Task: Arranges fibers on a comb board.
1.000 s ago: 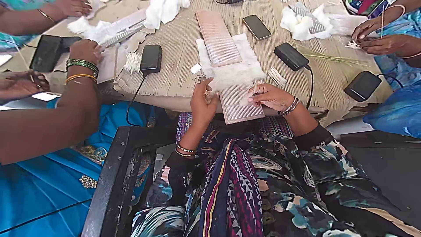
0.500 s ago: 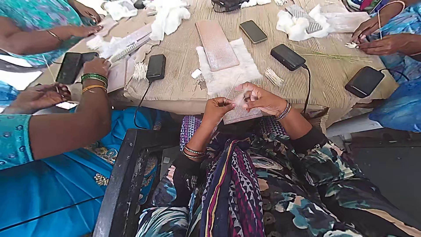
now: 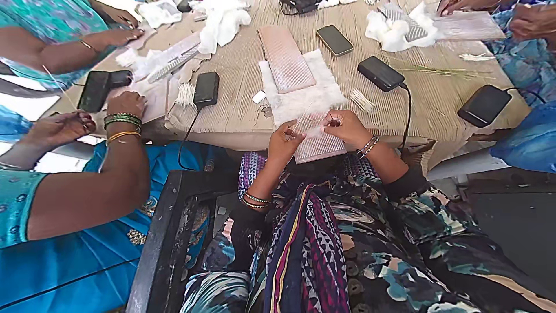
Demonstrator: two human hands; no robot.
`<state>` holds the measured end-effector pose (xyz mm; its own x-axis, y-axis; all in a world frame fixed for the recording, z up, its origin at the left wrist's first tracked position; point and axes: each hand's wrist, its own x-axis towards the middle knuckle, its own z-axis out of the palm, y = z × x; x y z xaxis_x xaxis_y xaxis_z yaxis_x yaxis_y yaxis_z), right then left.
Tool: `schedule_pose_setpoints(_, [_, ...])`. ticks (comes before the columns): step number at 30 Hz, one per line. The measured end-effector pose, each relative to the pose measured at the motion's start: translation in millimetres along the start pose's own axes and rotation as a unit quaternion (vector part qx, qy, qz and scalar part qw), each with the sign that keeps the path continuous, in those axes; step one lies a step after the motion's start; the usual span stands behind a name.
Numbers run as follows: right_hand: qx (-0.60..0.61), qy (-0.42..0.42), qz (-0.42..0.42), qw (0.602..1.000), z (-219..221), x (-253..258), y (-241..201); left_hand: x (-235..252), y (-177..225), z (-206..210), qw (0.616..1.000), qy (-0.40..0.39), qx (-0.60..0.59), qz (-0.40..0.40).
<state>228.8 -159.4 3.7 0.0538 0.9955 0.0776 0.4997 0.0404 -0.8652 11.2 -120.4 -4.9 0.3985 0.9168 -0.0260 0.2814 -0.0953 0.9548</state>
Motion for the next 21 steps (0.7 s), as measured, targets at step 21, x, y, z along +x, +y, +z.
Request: schedule_pose_setpoints(21, [-0.332,0.048,-0.117,0.935,18.0,-7.4,5.3,-9.8,-17.0,8.0,0.921,0.115,0.300,0.221])
